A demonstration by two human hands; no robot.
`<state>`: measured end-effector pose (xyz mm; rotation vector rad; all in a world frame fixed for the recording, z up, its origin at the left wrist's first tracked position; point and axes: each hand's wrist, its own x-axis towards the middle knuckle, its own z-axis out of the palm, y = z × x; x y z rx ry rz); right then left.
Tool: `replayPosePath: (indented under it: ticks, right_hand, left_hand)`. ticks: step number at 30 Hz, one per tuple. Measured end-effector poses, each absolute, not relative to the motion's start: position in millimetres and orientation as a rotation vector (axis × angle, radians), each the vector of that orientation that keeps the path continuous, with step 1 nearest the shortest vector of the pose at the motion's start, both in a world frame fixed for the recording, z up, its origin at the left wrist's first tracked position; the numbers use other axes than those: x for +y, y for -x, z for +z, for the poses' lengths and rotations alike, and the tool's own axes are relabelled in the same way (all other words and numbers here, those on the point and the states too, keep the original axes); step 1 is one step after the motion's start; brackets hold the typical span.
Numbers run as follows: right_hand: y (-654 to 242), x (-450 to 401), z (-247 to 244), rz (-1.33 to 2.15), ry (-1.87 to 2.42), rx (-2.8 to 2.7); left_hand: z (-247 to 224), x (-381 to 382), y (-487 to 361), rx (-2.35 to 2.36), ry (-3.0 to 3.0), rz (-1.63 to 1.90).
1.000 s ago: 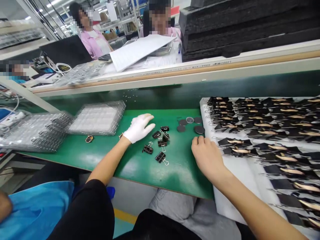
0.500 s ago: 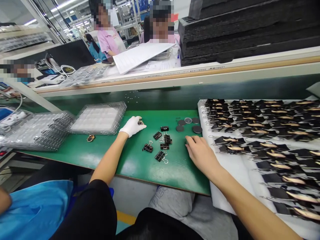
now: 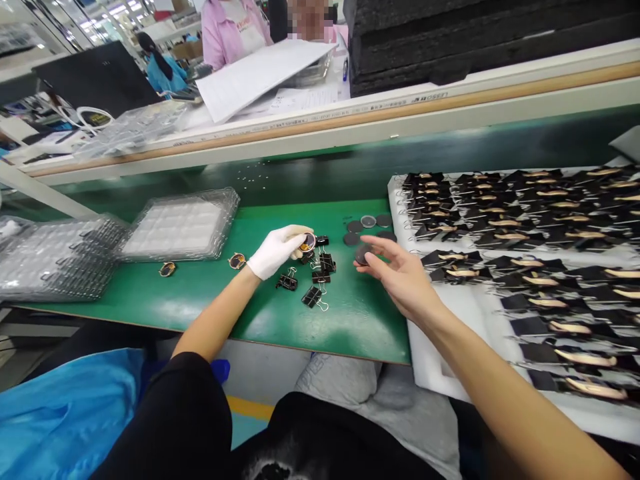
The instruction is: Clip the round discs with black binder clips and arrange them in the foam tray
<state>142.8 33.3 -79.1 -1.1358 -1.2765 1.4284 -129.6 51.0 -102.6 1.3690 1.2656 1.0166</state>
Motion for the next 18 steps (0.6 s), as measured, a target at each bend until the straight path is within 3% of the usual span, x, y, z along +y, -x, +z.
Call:
replayPosePath:
  ticks: [9,18]
  right_hand:
    - [-122,17,-65,1.454,1.099,-1.395]
    - [-119,15,-74,1.22,1.199,-1.501]
  left_hand:
    - [-92,18,85,1.151,-1.305,1.163]
    - [-89,1,83,1.04,-1.452,1.101]
